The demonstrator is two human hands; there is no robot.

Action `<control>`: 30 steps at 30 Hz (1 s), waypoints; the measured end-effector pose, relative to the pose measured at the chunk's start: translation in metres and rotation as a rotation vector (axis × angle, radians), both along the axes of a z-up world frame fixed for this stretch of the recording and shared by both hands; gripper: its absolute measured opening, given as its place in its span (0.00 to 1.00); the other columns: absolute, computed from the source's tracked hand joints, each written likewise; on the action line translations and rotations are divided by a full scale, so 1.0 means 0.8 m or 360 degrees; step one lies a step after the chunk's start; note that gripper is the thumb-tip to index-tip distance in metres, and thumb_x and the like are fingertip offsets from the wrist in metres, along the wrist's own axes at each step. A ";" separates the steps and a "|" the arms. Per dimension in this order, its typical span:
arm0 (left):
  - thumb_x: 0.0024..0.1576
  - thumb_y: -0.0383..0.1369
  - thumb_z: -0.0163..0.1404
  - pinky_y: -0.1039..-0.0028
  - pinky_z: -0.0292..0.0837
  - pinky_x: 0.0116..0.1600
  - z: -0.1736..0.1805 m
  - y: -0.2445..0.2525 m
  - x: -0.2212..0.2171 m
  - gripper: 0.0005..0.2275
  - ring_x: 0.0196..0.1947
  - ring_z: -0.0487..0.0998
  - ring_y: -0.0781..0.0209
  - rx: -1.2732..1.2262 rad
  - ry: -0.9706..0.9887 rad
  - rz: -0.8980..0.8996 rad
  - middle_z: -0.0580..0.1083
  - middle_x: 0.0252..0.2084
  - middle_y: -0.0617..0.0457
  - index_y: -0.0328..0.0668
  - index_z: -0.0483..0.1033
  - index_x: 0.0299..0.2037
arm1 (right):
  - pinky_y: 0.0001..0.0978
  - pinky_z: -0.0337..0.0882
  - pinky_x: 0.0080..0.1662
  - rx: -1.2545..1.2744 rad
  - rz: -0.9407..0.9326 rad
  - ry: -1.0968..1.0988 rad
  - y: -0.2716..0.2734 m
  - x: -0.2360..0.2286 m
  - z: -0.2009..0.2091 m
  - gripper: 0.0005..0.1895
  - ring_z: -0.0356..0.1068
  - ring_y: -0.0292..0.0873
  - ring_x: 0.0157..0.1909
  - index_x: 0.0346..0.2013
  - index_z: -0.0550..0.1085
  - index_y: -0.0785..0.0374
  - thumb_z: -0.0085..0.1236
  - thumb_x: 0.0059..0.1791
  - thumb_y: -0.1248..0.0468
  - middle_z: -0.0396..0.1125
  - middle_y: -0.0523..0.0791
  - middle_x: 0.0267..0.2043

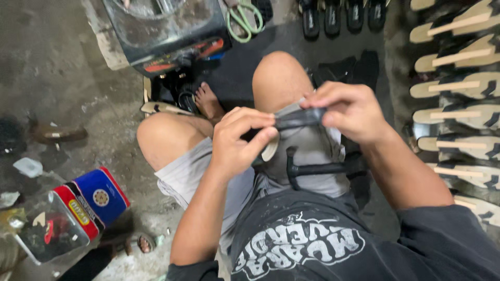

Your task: The person sits on the floor and repeatedly presses the strap of a black sandal onto its sole, then places the sandal on a hot plate to heat the bond. This process is repeated for multiple sandals.

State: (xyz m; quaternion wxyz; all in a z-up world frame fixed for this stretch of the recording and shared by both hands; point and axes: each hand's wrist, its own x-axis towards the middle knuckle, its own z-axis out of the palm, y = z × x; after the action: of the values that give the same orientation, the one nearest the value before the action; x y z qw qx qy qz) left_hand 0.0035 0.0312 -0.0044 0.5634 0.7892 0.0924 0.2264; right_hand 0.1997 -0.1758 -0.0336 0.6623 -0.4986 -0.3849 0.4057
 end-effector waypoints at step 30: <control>0.49 0.25 0.66 0.69 0.79 0.54 0.047 -0.006 -0.107 0.22 0.48 0.81 0.54 0.0162 -0.0037 0.0453 0.76 0.51 0.45 0.39 0.71 0.52 | 0.41 0.68 0.61 0.0007 0.0221 -0.1595 0.108 -0.052 0.103 0.15 0.74 0.43 0.56 0.44 0.78 0.60 0.73 0.44 0.65 0.75 0.43 0.49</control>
State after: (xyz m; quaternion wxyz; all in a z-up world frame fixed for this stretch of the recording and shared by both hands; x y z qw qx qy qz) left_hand -0.0824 0.0264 0.0334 0.4859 0.7930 0.1851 0.3175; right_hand 0.1577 -0.0893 0.0491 0.3686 -0.6038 -0.6888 0.1587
